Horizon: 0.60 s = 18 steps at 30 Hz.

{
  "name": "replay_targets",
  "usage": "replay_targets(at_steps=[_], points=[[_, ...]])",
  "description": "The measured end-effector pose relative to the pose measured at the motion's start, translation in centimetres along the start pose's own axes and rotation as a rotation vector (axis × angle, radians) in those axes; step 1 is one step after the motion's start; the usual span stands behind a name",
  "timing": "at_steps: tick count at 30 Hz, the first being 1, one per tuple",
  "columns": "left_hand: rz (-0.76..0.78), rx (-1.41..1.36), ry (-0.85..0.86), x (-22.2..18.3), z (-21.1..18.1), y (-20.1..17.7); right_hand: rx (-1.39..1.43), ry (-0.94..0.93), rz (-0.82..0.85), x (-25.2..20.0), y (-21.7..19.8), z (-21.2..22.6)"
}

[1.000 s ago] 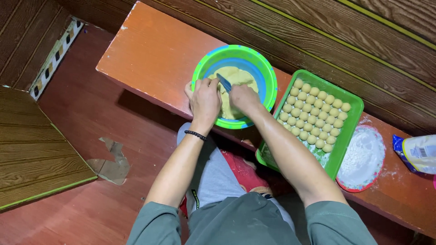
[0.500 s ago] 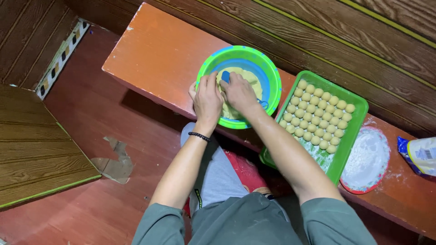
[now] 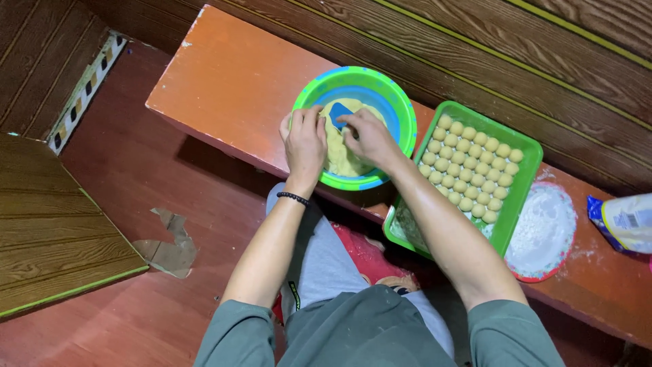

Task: Rolling small pieces of dough into uniform balls and arranging them in a tray.

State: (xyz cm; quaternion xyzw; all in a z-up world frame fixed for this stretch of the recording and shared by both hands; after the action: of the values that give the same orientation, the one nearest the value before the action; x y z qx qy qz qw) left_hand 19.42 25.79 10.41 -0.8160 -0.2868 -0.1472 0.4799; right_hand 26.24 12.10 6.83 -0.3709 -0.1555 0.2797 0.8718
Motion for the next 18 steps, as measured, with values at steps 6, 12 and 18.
replay_targets(at_steps=[6,12,18], points=[[-0.005,0.001,0.060,-0.1,-0.3,0.1,0.417,0.200,-0.121,-3.0,-5.2,-0.6],[-0.057,-0.095,0.194,0.1,-2.6,-1.3,0.945,0.255,-0.238,-9.5,-4.7,-1.1],[0.497,-0.805,-0.168,-7.3,-10.7,0.2,0.836,0.249,-0.468,-18.5,-9.1,2.2]])
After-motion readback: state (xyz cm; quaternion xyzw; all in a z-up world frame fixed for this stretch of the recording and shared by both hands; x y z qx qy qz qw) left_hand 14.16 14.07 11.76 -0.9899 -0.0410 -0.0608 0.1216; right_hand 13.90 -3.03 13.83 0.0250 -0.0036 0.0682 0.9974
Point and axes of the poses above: each hand's wrist, its own x-axis towards the middle knuckle, its own y-axis out of the palm, z = x × y, the point moved 10 cm from there along x, towards the middle knuckle, and after that the axes turned 5 degrees about x, right-handed, at the moved point
